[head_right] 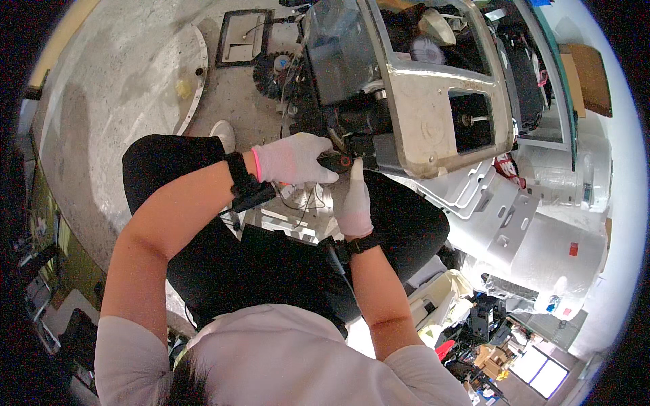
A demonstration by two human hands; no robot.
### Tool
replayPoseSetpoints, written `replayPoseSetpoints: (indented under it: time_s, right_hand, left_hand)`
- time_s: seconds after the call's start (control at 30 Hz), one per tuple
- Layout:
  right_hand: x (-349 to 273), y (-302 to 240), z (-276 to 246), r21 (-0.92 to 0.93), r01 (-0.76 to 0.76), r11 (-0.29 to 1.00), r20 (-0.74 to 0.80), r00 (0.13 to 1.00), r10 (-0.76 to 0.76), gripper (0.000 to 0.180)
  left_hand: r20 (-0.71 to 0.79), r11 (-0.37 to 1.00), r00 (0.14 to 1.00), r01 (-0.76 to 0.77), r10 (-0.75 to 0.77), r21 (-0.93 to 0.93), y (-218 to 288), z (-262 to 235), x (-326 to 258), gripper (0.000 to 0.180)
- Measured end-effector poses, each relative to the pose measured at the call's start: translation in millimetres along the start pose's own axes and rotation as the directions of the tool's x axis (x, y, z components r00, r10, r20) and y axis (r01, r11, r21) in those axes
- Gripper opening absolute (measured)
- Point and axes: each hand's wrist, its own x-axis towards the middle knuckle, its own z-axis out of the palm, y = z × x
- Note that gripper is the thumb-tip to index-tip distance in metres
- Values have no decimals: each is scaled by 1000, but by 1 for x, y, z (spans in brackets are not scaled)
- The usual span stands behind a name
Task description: Repairing an electromechanical device using a screwdriver and pliers.
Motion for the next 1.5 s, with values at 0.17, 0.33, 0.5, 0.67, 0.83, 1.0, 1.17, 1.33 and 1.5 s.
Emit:
replayPoseSetpoints:
  time_s: [0.17, 0.33, 0.5, 0.67, 0.83, 1.0, 1.17, 1.33, 1.5]
  right_hand:
    - [-7, 1, 3, -85, 21, 996, 193, 981, -4, 57]
    - [-8, -1, 8, -103, -3, 995, 265, 964, 31, 59]
    - [-11, -7, 15, -120, -7, 993, 290, 956, 42, 60]
    - [-4, 2, -4, -148, -97, 984, 82, 990, 110, 58]
    - [-12, 6, 1, 32, -89, 996, 99, 991, 86, 59]
    - [-3, 9, -4, -72, -14, 997, 235, 971, 30, 66]
    - [2, 6, -6, -385, 133, 913, 205, 977, -56, 59]
    - [3, 6, 10, -219, 1, 976, 21, 1000, 4, 58]
    - [22, 9, -17, -244, 20, 970, -21, 999, -25, 66]
  left_hand:
    - [85, 996, 995, 48, -42, -70, 6, -11, -3, 53]
    - [64, 973, 997, -16, 31, -230, 4, -6, -4, 37]
    - [142, 955, 989, 89, -50, -283, 15, -14, -12, 48]
    - [68, 842, 998, 43, -7, -537, -9, 22, -1, 40]
    - [401, 489, 905, 417, -144, -766, -13, 13, -2, 42]
    - [289, 766, 933, 343, -213, -544, -5, 3, -3, 54]
    - [62, 957, 973, 230, -222, -177, 15, -5, -20, 72]
    - [-122, 942, 972, -157, 200, 295, -7, 23, -35, 72]
    - [156, 973, 987, 70, -36, -219, 14, -6, -33, 49]
